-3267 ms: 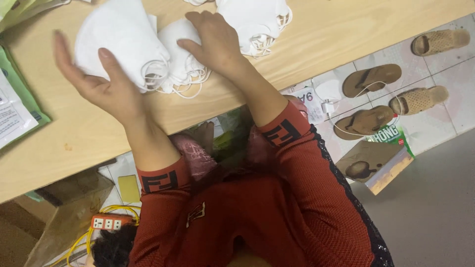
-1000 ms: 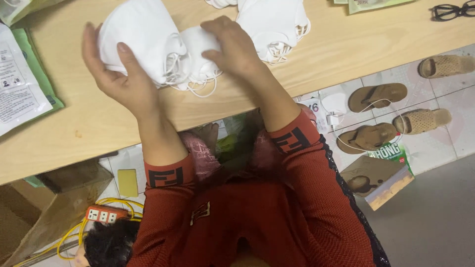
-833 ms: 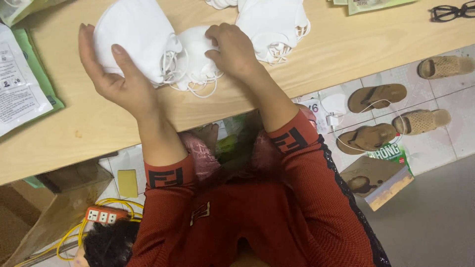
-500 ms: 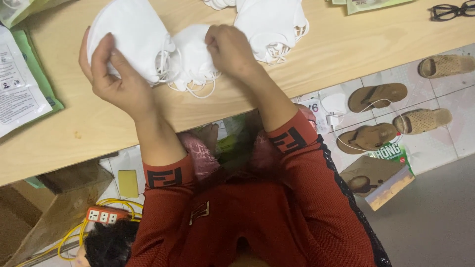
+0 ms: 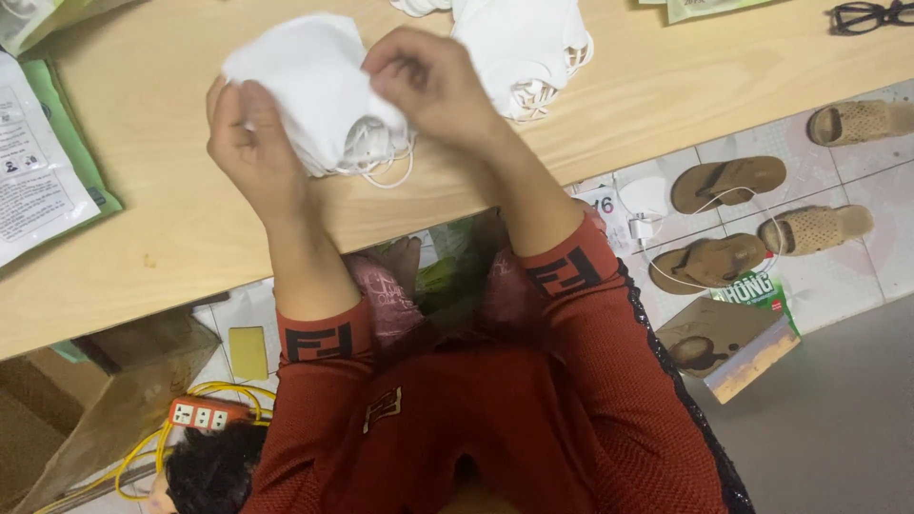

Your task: Sorting, straightening, and stacking white cloth face masks on a wooden table.

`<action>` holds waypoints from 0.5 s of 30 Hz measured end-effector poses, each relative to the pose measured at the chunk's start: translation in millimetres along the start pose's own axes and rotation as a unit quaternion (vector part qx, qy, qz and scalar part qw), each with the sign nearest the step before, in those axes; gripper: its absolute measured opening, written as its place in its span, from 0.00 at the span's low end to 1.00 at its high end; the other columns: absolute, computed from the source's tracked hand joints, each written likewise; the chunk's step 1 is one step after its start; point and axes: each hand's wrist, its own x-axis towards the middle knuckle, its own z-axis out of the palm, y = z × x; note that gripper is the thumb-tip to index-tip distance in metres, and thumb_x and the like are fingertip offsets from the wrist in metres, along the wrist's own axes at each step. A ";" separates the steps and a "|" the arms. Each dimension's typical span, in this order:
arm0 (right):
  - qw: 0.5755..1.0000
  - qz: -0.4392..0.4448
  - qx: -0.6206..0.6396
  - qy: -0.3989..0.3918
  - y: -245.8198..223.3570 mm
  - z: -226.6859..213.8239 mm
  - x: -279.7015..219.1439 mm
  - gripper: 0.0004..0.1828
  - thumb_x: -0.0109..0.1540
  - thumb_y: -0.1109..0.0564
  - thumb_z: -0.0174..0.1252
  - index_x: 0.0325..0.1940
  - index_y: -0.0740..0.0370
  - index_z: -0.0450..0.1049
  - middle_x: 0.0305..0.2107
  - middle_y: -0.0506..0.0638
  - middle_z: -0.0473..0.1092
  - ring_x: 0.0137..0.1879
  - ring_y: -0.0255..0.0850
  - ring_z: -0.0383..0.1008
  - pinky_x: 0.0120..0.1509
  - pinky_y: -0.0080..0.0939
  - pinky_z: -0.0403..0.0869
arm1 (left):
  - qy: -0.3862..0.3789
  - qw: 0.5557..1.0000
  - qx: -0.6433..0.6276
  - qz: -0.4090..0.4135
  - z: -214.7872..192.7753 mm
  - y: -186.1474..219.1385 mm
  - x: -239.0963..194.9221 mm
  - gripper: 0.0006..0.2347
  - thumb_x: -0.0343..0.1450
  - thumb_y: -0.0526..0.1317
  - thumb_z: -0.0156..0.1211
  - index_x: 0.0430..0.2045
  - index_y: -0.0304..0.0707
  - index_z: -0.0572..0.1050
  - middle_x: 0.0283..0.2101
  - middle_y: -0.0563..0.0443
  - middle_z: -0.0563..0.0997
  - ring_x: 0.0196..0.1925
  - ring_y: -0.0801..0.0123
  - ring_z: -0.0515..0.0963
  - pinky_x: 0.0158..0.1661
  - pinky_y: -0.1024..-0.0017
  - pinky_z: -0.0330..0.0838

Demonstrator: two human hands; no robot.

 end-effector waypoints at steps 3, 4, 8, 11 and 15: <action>0.997 -0.006 -0.079 -0.019 -8.4 12.1 -3.3 0.05 0.62 0.64 0.61 0.41 0.58 0.77 0.34 0.45 0.73 0.38 0.31 0.73 0.44 0.29 0.73 | -0.009 1.000 0.012 -0.004 2.4 -1.6 -0.1 0.10 0.78 0.41 0.57 0.39 0.30 0.80 0.41 0.48 0.78 0.48 0.64 0.78 0.50 0.67 0.74; 0.993 -0.014 -0.114 -0.022 -8.4 11.8 -2.9 0.04 0.62 0.63 0.61 0.41 0.57 0.77 0.34 0.45 0.74 0.38 0.32 0.75 0.43 0.31 0.74 | 0.016 1.000 0.006 0.000 1.1 -9.3 0.1 0.09 0.77 0.38 0.57 0.40 0.28 0.80 0.44 0.45 0.79 0.51 0.62 0.78 0.53 0.65 0.74; 0.940 -0.026 -0.337 -0.040 33.1 5.6 -5.4 0.13 0.60 0.57 0.65 0.48 0.55 0.75 0.37 0.50 0.73 0.43 0.49 0.72 0.50 0.48 0.69 | 0.090 0.995 0.007 0.045 -8.4 -17.2 0.9 0.07 0.77 0.33 0.57 0.48 0.37 0.78 0.52 0.45 0.80 0.57 0.58 0.78 0.61 0.60 0.72; 0.876 0.102 -0.453 -0.129 44.4 10.5 -5.4 0.23 0.60 0.52 0.66 0.58 0.53 0.71 0.43 0.55 0.69 0.53 0.57 0.67 0.45 0.59 0.72 | 0.122 0.991 -0.026 0.041 -12.4 -23.3 -1.8 0.13 0.81 0.35 0.60 0.61 0.41 0.71 0.63 0.48 0.76 0.67 0.60 0.77 0.71 0.59 0.69; 0.869 0.114 -0.463 -0.133 56.5 16.1 -5.1 0.15 0.59 0.55 0.64 0.49 0.57 0.73 0.37 0.54 0.72 0.49 0.58 0.70 0.40 0.58 0.72 | 0.124 0.992 -0.014 0.032 -15.6 -30.9 -8.6 0.22 0.86 0.36 0.61 0.75 0.56 0.63 0.78 0.67 0.65 0.78 0.60 0.79 0.81 0.58 0.68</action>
